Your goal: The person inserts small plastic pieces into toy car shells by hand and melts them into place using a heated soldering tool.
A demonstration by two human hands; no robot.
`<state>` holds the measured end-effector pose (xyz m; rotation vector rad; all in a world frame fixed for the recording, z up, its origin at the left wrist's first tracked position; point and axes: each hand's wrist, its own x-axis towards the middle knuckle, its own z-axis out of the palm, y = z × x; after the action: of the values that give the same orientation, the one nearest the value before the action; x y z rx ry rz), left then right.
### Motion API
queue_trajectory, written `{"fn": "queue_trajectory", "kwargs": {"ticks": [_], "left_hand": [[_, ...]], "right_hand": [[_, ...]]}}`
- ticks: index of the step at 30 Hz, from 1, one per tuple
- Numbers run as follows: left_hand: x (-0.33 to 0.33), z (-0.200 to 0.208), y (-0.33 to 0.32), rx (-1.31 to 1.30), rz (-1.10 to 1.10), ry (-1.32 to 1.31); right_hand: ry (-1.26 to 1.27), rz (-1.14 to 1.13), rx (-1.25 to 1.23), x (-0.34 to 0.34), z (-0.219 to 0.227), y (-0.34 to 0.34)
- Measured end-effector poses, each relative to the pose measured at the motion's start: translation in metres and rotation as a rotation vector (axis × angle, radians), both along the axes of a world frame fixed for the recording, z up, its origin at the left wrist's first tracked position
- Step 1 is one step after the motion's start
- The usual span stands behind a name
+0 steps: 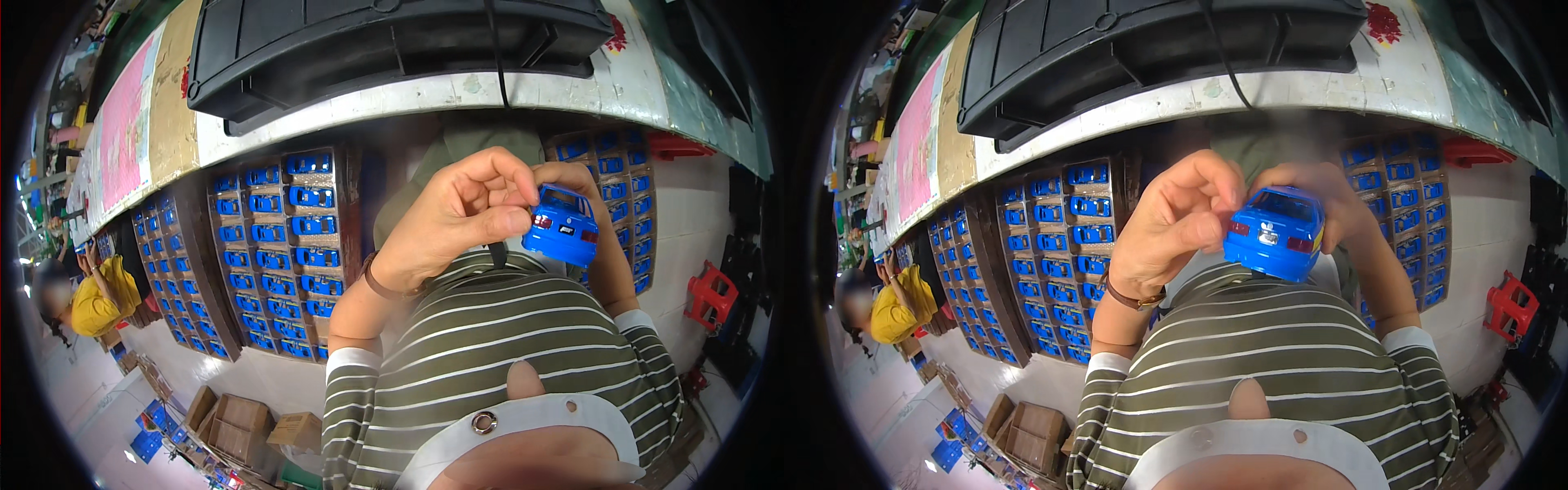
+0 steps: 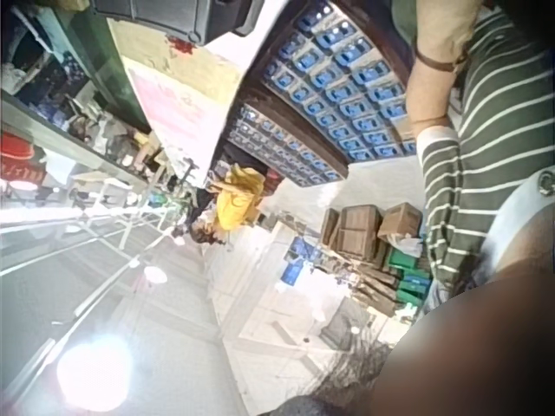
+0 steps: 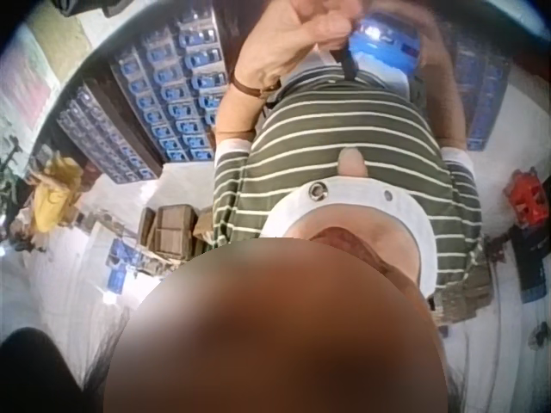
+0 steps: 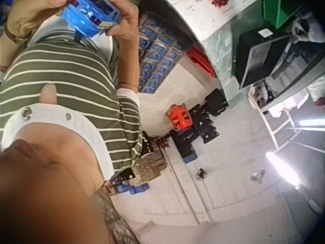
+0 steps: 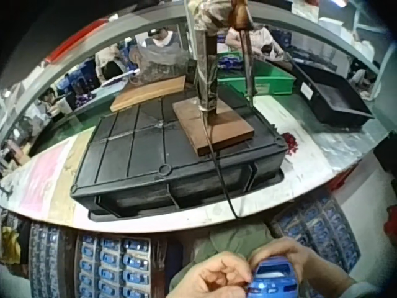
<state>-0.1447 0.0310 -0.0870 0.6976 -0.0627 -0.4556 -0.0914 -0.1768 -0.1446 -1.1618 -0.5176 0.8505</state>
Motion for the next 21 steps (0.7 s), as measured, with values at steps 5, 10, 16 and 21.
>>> {"fn": "queue_trajectory", "kwargs": {"ticks": [5, 10, 16, 21], "left_hand": [[0.0, 0.005, -0.009, 0.109, 0.116, -0.099], [0.017, -0.011, -0.006, 0.612, 0.44, -0.901], [0.027, 0.008, -0.024, 0.738, 0.555, -0.684], [0.054, 0.02, -0.045, 0.453, 0.619, -0.246]], "right_hand": [[0.105, -0.128, -0.01, -0.006, 0.012, -0.002], [-0.076, -0.112, 0.073, 0.002, 0.006, -0.004], [0.381, -0.091, 0.276, -0.009, 0.057, -0.004], [0.231, -0.341, 0.064, 0.006, 0.119, -0.004]]}}
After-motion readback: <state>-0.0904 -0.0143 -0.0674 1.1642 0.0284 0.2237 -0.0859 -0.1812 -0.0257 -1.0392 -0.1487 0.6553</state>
